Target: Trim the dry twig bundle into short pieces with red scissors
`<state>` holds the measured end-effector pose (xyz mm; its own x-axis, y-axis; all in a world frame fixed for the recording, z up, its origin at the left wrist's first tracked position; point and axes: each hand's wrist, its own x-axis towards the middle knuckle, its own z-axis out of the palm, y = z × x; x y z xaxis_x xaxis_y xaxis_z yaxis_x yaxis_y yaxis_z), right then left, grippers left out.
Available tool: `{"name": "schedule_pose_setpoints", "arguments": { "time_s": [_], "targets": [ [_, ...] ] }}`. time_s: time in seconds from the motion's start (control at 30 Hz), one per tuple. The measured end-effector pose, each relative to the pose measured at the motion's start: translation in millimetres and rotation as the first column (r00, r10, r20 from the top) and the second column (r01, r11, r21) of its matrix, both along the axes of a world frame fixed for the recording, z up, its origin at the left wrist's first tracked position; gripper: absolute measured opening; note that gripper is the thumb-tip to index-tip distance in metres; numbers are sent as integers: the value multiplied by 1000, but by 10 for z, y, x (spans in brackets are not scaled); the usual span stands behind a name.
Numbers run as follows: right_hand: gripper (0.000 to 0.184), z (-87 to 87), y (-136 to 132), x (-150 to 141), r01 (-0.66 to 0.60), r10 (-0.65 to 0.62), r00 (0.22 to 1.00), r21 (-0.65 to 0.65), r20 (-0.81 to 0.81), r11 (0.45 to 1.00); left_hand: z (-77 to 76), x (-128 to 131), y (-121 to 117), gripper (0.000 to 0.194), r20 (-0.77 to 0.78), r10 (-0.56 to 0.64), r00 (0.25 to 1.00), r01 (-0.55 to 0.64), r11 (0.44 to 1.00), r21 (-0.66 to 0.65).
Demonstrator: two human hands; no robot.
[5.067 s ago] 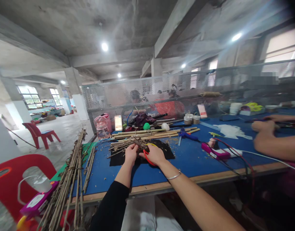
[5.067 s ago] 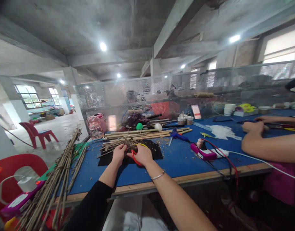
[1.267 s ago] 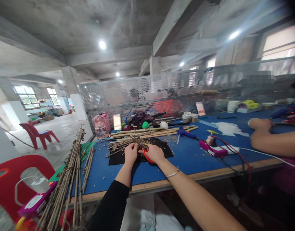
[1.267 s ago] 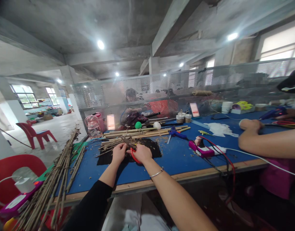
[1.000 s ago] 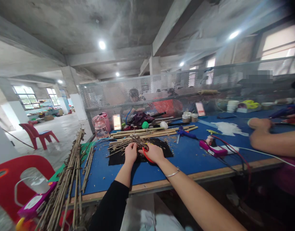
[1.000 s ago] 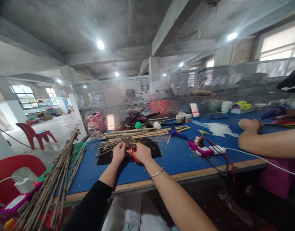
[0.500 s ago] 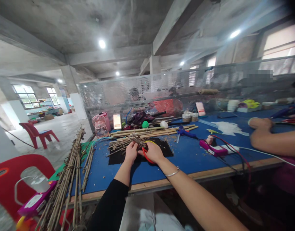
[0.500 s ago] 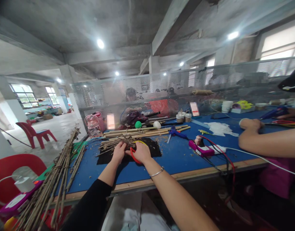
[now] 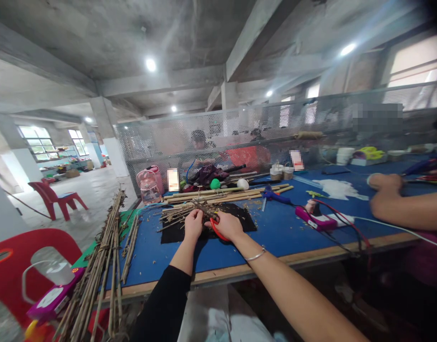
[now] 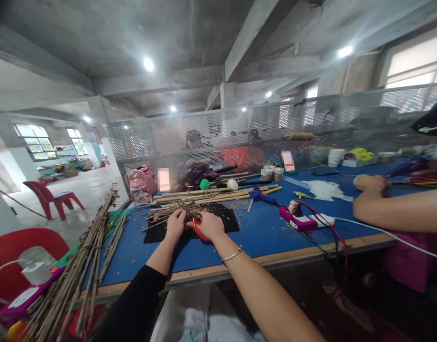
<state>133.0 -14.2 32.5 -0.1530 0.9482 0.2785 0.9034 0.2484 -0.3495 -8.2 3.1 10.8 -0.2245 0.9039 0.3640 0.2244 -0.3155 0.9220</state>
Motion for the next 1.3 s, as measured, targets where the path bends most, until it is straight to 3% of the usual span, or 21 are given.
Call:
{"name": "schedule_pose_setpoints", "arguments": {
  "time_s": [0.2,0.33,0.57,0.73,0.97,1.3],
  "targets": [
    [52,-9,2,-3,37,-38,999,21,15,999,-9,-36,20,29,-6,110,994,-110,994,-27],
    [58,-36,14,6,-6,6,1000,37,1,999,-15,-59,28,28,-61,168,984,-170,985,-28],
    [61,-55,25,13,-56,55,998,93,8,994,58,-46,-49,24,-197,148,969,-145,989,33],
    [59,-39,8,7,-54,53,999,62,9,997,131,-21,-125,23,-272,189,943,-173,981,84],
    [52,-6,-24,-3,-23,22,1000,35,5,999,119,-20,-106,26,-241,164,957,-142,984,107],
    [53,17,-28,-18,1,-1,999,-2,41,1000,138,-40,-115,27,-246,173,954,-168,985,43]
  ]
}}
